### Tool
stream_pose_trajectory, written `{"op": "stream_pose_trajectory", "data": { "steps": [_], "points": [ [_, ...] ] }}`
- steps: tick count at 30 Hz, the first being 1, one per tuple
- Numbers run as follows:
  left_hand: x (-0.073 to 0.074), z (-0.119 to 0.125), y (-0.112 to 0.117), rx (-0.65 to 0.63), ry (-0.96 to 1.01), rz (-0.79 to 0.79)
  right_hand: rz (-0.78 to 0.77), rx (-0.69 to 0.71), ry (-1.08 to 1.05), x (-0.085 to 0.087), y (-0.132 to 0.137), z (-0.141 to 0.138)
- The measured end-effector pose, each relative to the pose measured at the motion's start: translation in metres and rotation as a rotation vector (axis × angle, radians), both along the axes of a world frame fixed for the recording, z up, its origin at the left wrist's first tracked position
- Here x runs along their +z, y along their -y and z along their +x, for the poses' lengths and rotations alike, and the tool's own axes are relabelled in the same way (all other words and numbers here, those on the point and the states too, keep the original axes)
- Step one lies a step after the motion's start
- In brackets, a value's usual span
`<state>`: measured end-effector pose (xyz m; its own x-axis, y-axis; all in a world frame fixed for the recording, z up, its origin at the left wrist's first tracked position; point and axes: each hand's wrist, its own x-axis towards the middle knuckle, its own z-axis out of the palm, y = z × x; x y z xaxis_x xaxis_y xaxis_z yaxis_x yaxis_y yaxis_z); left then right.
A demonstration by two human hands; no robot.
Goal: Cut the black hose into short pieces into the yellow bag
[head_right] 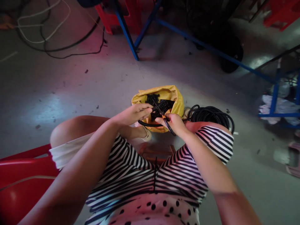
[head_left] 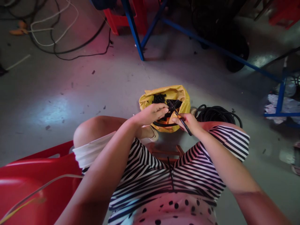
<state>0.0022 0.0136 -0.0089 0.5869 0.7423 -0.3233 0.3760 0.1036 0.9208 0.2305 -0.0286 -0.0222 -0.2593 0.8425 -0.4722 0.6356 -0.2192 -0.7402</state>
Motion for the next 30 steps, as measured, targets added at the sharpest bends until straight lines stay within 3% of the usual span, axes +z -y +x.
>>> {"op": "stream_pose_trajectory", "data": {
  "steps": [7,22,30],
  "points": [
    [-0.005,0.001,0.001,-0.04,-0.029,0.013,-0.031,0.059,-0.027,0.002,-0.002,0.001],
    [-0.006,0.005,0.005,0.13,0.069,-0.08,-0.008,-0.026,0.052,0.0,-0.005,0.002],
    [-0.01,0.011,0.005,0.387,0.217,-0.347,0.007,-0.059,-0.01,-0.008,-0.001,0.001]
  ]
}}
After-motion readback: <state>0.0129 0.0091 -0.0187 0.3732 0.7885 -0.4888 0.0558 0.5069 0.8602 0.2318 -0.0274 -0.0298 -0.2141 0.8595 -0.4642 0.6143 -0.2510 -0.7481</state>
